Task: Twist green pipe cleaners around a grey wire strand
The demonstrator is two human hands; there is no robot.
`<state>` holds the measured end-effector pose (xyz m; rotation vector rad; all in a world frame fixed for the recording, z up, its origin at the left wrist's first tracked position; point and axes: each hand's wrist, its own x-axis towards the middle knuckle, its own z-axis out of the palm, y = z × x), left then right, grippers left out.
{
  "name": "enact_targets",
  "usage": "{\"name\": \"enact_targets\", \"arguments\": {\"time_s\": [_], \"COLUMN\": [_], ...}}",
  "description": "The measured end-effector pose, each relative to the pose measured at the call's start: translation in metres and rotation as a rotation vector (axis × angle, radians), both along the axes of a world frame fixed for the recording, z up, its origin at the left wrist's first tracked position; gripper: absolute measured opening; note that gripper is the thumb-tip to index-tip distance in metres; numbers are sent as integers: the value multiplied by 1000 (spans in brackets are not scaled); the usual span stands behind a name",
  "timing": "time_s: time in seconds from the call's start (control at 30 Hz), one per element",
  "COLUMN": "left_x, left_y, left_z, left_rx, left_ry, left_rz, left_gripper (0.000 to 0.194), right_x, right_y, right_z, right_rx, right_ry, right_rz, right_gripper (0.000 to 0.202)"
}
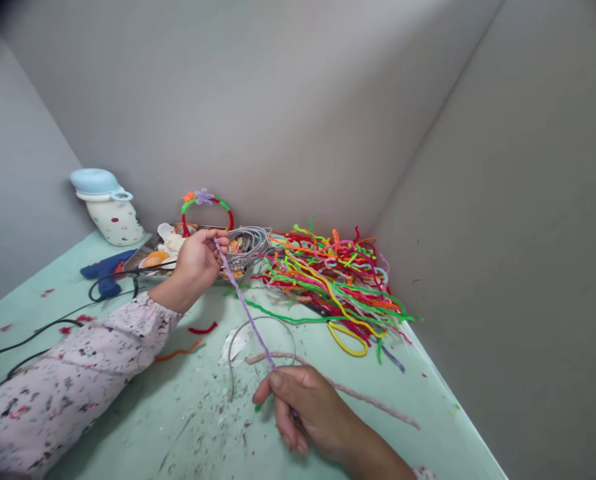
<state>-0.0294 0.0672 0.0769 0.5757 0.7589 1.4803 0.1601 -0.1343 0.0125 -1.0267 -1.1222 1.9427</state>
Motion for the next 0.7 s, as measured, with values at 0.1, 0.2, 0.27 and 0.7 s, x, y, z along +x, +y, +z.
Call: {"name": "enact_targets", "arguments": {"time_s": [0.1, 0.2, 0.27, 0.7], "left_x": [-1, -1, -2, -17], "left_y": [-1, -1, -1, 9], "left_z": [2, 4, 6, 13], "left_rx": [-44, -44, -31, 11], "left_ry": [-22, 5, 9, 38], "left_rz": [-20, -46, -34, 66], "left_gripper": [15, 17, 20, 20], "right_x": [1, 2, 2, 3], "right_y": [0, 1, 2, -1], "right_z": [-2, -5, -7, -6], "right_rx": [9, -25, -61, -93], "right_ry": [30, 96, 138, 99], "right_rz": [-53, -123, -141, 25], "right_gripper": [41, 40, 39, 38]}}
